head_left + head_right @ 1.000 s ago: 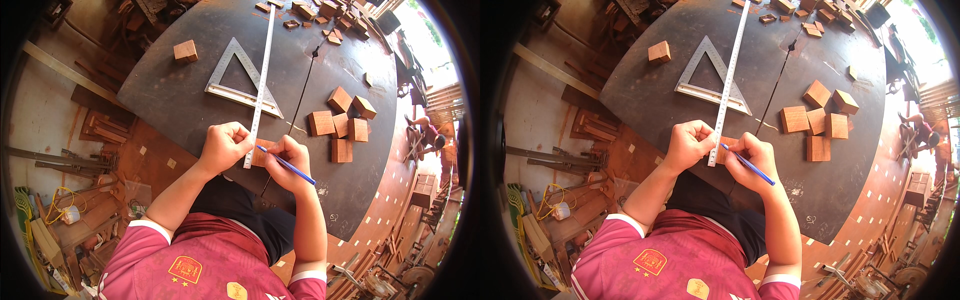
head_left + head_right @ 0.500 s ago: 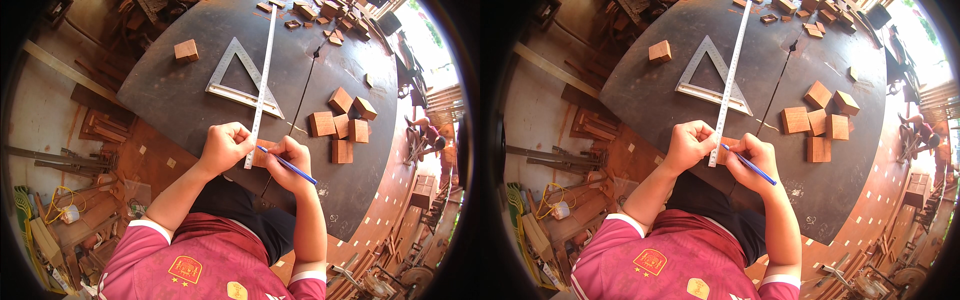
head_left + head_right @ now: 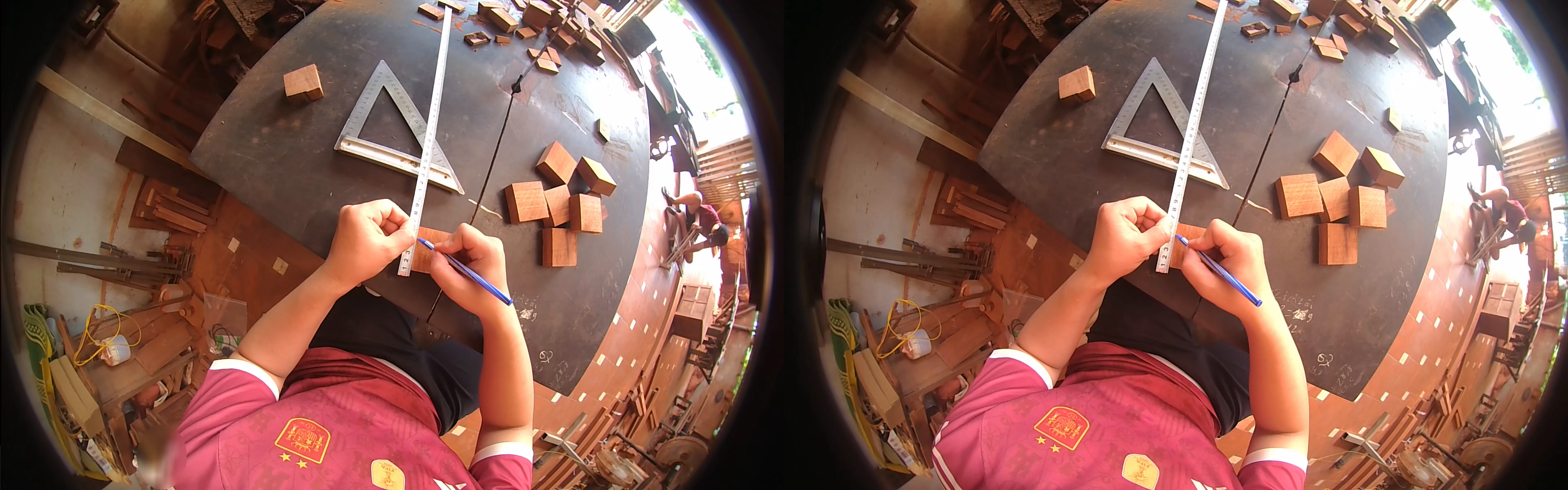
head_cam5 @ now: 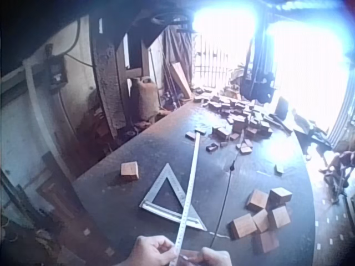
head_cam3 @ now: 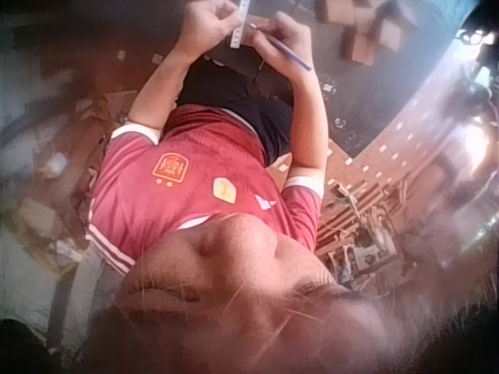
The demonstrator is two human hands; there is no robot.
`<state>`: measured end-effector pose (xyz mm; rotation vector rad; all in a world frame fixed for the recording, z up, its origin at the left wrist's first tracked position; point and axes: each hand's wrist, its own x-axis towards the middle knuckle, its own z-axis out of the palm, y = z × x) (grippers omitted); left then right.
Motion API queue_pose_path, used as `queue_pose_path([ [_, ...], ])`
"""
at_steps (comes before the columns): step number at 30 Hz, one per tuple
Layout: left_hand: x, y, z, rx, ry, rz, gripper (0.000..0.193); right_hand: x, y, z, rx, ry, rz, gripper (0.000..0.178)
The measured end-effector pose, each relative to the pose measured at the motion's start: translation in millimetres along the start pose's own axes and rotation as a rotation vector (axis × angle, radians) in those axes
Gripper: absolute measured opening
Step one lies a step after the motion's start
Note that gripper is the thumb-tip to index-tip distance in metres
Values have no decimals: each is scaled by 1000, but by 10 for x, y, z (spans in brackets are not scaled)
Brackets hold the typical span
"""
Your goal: The person measures and marks small wooden blocks on a workbench using a metal ruler and a set square. They repeatedly position the tools, draw lines with a pen, and place the marked blocks aside. Another person is visible in the background working separately.
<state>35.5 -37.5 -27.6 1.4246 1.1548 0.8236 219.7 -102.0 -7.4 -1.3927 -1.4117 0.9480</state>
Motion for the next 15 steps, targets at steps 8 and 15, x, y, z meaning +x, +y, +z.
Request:
queue_pose_path([
  [8, -12, -17, -1, -8, 0, 8, 13, -20, 85, -11, 86, 29, 5, 18],
  [15, -105, 100, -375, -137, 99, -53, 12, -54, 36, -181, 370, 284, 44, 12],
])
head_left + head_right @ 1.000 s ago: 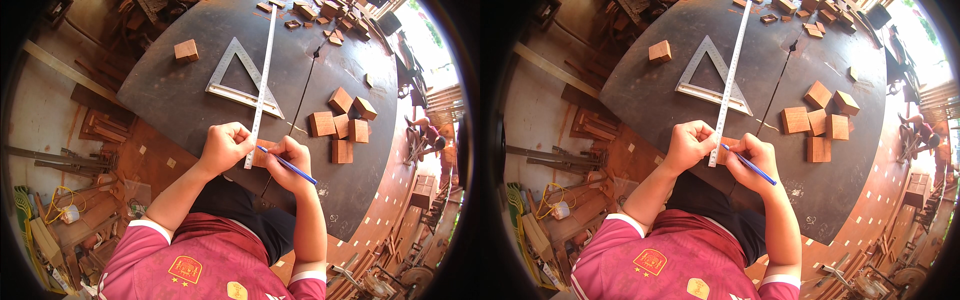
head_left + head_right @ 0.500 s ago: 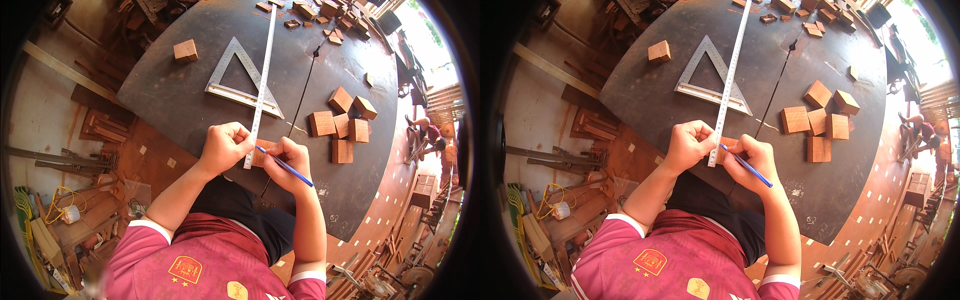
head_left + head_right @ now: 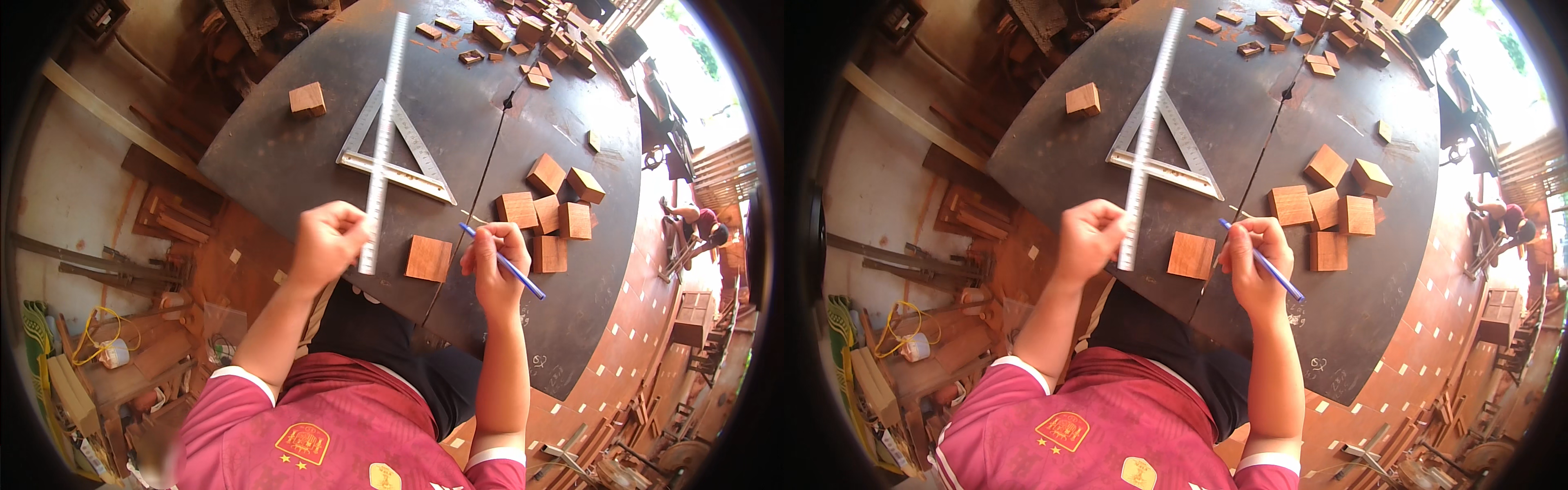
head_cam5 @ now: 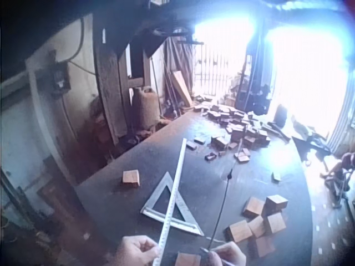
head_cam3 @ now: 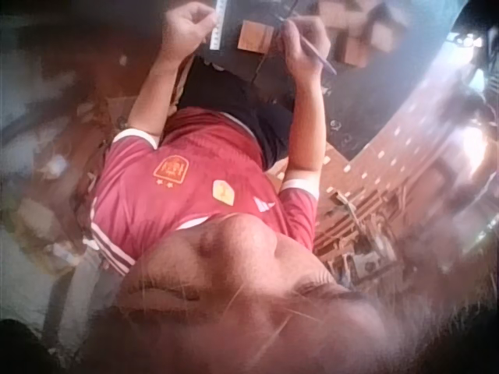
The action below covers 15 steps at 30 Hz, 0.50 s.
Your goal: The person measures and marks small wooden blocks on a workbench using a metal ruler and a set square. They repeatedly position the tools, draw lines with a pen, and place the marked blocks aside. Another person is visible in the background working separately.
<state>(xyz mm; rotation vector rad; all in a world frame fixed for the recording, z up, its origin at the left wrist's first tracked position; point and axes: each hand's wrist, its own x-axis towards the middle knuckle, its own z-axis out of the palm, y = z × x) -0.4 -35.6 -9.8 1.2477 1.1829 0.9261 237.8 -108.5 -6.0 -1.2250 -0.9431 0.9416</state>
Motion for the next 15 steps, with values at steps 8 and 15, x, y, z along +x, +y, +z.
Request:
queue_pose_path([
  [8, 292, 187, -1192, 387, 31, -38, 15, 42, -123, -7, -765, -323, -535, 59],
  [15, 417, 280, -1212, 940, 188, 205, 24, -70, -58, -76, -842, -380, -472, 63],
])
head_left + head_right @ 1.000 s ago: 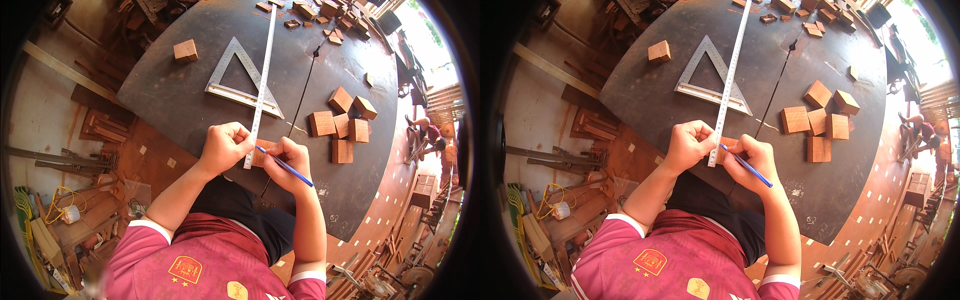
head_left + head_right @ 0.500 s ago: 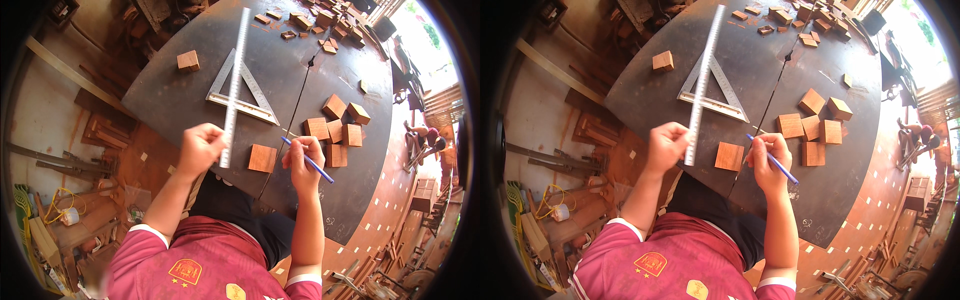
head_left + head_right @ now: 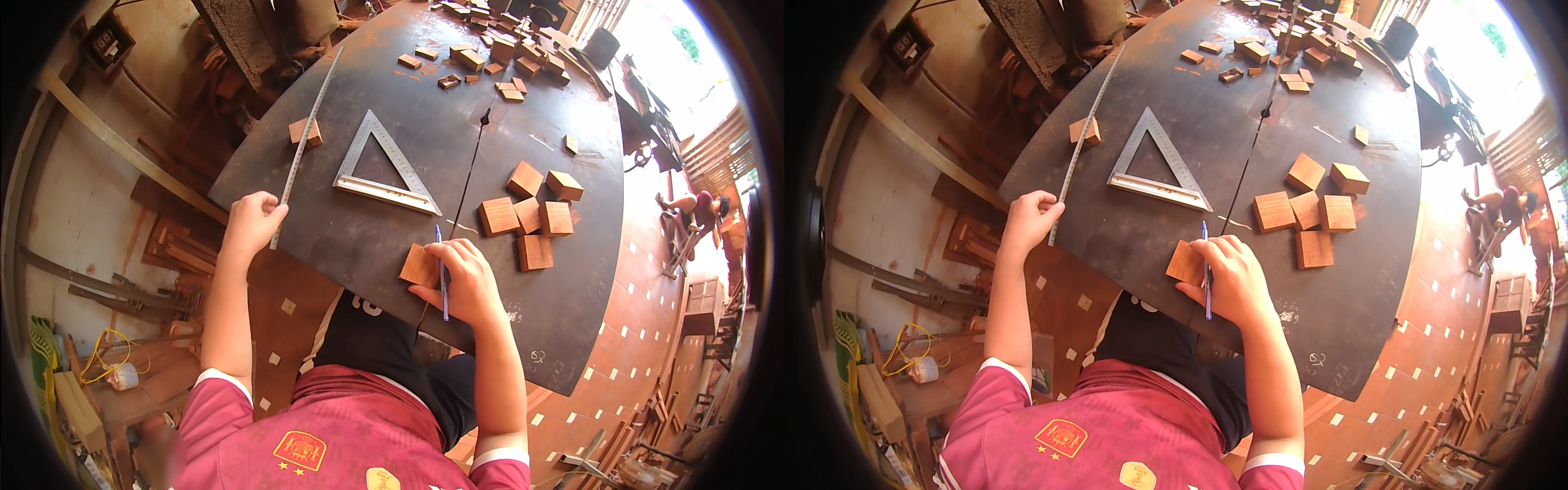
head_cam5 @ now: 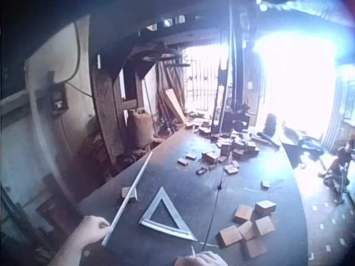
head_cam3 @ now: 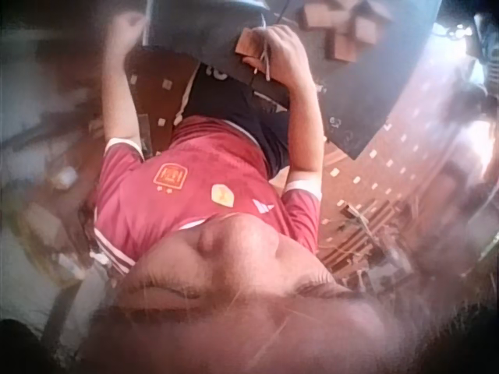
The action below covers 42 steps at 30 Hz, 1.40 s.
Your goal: The person measures and marks small wooden blocks on a workbench using a metal ruler and a set square. They repeatedly position the tools, draw lines with a pen, and place the marked blocks aside. Another person is visible in the background working separately.
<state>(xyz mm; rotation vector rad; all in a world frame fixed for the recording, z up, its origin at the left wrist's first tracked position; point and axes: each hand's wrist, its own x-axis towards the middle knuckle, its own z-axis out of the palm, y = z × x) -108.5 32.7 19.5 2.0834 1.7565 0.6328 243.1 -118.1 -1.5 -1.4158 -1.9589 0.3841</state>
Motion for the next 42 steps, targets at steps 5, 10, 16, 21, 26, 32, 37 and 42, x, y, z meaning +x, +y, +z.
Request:
queue_pose_path([
  [5, 97, 562, 324, 97, 237, 153, 31, -12, -16, 45, -37, 49, 58, 69],
  [10, 352, 1104, 712, 306, 261, 299, 36, -9, -11, -29, 20, 18, 32, 75],
  [16, 679, 1226, 1067, 378, 10, 213, 44, -52, 22, 17, 64, 8, 114, 78],
  [21, 827, 1087, 1073, 444, -76, 26, 44, -50, -2, 37, 43, 23, 116, 79],
  [26, 961, 920, 1111, 405, -94, 46, 31, -49, -6, -5, 96, -13, 151, 79],
  [32, 1117, 946, 980, 208, -193, -52, 33, -60, 19, -23, 89, 3, 163, 77],
  [37, 1094, 928, 768, -265, -68, -38, 32, -48, -6, 1, 107, -18, 196, 73],
  [42, 857, 998, 289, -596, 81, 135, 25, -43, -21, -14, 91, -33, 218, 68],
])
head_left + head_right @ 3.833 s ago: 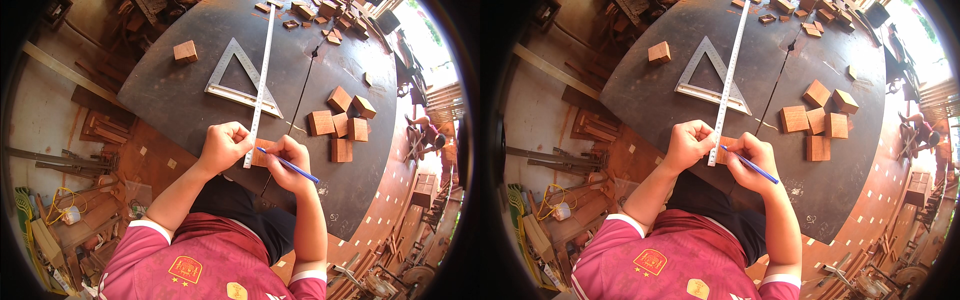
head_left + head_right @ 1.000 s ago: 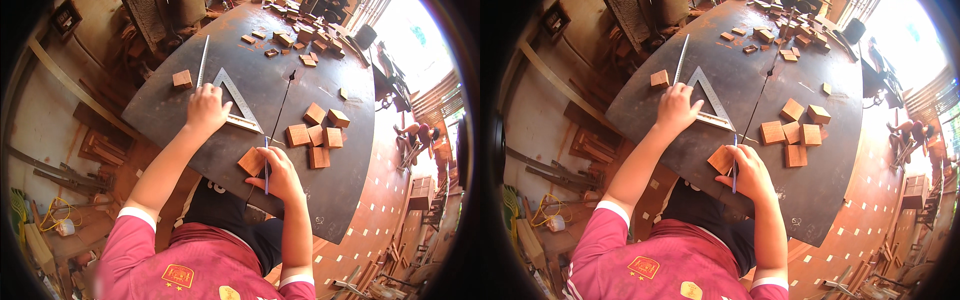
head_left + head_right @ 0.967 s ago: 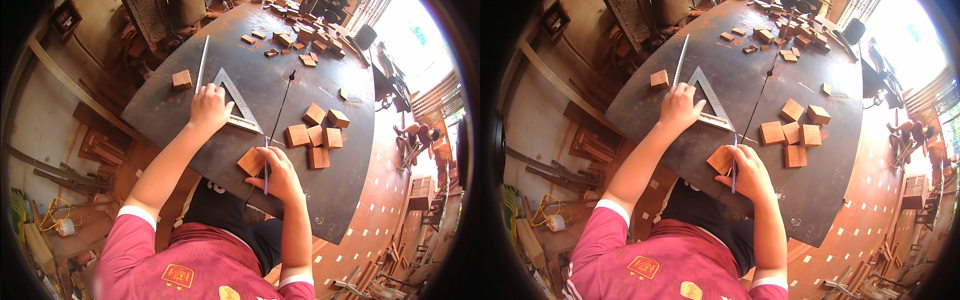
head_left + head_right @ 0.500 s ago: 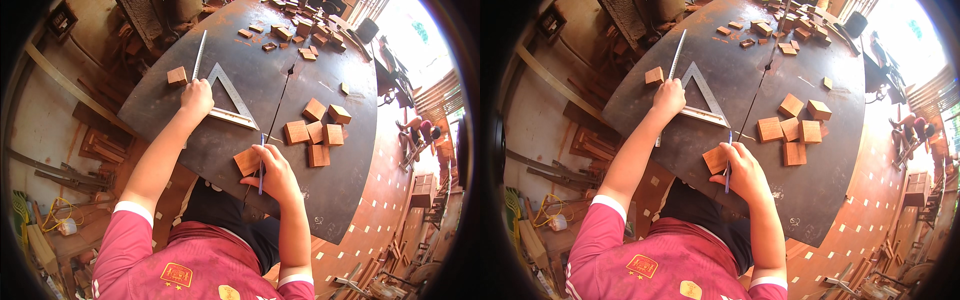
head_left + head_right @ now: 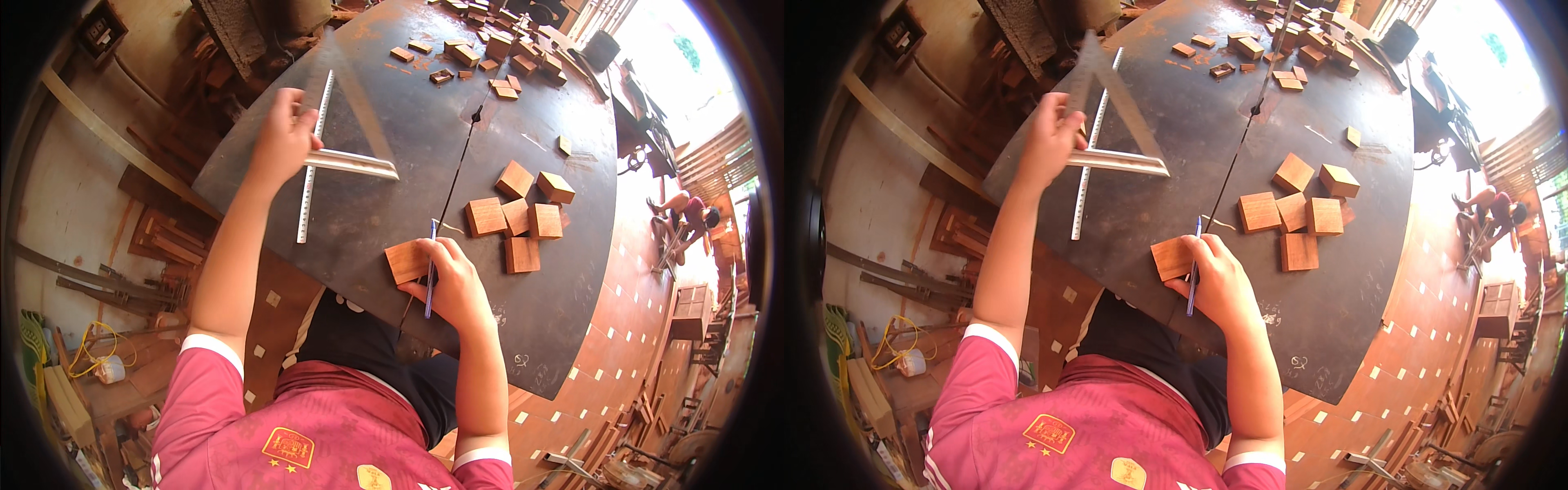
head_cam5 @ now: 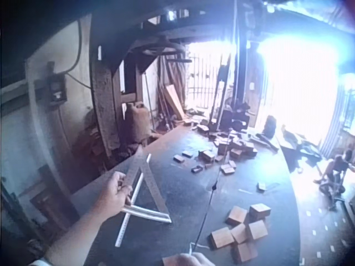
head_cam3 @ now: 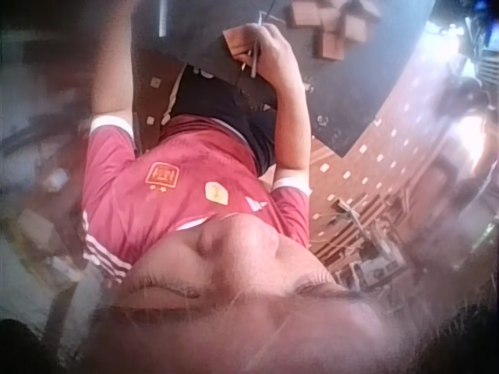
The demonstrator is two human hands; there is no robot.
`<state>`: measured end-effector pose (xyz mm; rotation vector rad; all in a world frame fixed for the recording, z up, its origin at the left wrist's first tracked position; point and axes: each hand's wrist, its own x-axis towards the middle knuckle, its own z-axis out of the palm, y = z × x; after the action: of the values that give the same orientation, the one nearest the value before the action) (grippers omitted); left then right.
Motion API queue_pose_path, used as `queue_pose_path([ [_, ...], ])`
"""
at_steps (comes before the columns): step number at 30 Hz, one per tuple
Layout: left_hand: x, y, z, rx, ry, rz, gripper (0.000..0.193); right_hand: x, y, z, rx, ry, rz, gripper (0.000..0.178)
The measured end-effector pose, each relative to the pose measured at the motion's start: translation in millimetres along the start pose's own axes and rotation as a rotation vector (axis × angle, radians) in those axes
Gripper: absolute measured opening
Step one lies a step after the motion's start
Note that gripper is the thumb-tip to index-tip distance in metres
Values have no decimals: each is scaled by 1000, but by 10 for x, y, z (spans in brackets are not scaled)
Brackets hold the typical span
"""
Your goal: The person measures and marks small wooden blocks on a workbench using a metal ruler and a set square. They repeatedly position the tools, draw lines with a pen, and place the marked blocks aside. Another person is visible in the background working separately.
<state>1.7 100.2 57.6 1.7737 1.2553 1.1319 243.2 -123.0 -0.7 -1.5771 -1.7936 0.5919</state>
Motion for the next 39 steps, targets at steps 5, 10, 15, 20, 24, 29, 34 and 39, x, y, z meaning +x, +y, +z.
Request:
queue_pose_path([
  [5, -219, 189, -620, -81, 154, 52, 22, 3, 30, 8, -5, 21, -30, 67],
  [10, -591, 299, -1080, -382, 115, -64, 16, 34, 32, 37, -10, 44, -20, 65],
  [15, -901, 159, -601, -386, -74, -404, 7, 60, 17, 71, -38, 70, 12, 64],
  [20, -1143, -153, -50, -317, -307, -495, 8, 57, 23, 70, -43, 71, -11, 61],
  [24, -1173, -242, 93, -235, -332, -526, 10, 39, 31, 58, -15, 85, -19, 66],
  [29, -1169, -269, 103, -197, -403, -568, 11, 44, 82, 122, -39, 85, -60, 74],
  [34, -1161, -261, 59, -279, -408, -584, 11, 62, 95, 145, -65, 88, -61, 75],
  [39, -1152, -208, 117, -229, -422, -577, 9, 86, 87, 160, -50, 83, -57, 75],
])
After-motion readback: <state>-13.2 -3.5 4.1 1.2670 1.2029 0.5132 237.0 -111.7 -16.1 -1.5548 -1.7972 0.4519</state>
